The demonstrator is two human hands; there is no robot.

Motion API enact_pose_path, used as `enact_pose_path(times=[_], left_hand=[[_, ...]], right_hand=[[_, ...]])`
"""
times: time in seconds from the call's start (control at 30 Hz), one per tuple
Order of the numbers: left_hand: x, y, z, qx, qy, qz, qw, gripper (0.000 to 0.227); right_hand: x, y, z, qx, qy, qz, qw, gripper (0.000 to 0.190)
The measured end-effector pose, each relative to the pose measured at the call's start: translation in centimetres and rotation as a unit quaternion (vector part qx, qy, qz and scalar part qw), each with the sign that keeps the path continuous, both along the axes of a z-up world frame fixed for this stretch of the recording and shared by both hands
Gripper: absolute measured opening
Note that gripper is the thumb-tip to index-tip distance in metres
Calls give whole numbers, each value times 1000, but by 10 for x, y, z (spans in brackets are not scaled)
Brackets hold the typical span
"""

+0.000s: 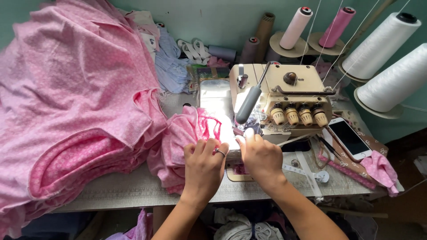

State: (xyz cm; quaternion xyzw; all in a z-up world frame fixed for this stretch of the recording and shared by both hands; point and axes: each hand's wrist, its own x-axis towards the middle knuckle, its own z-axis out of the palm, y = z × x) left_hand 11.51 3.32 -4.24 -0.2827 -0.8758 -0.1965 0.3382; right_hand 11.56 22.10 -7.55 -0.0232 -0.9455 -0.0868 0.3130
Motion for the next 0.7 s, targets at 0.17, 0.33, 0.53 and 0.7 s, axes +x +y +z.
enact_pose_path(times=[0.17,0.33,0.53,0.7], left_hand=[[24,-20,12,57,-106,-142,983,4],[42,-60,13,199,-308,-284,886,4],[37,-65,20,429,-419,-372,709,4],[33,-45,20,510,-447,-369,636,9]], right_hand=[[40,31,47,-184,-126,57,973,19],[93,159,14,-252,-257,-233,904,42],[116,245,-66,-188,-74,-143,969,27],[100,79,6,-275,69,67,957,6]])
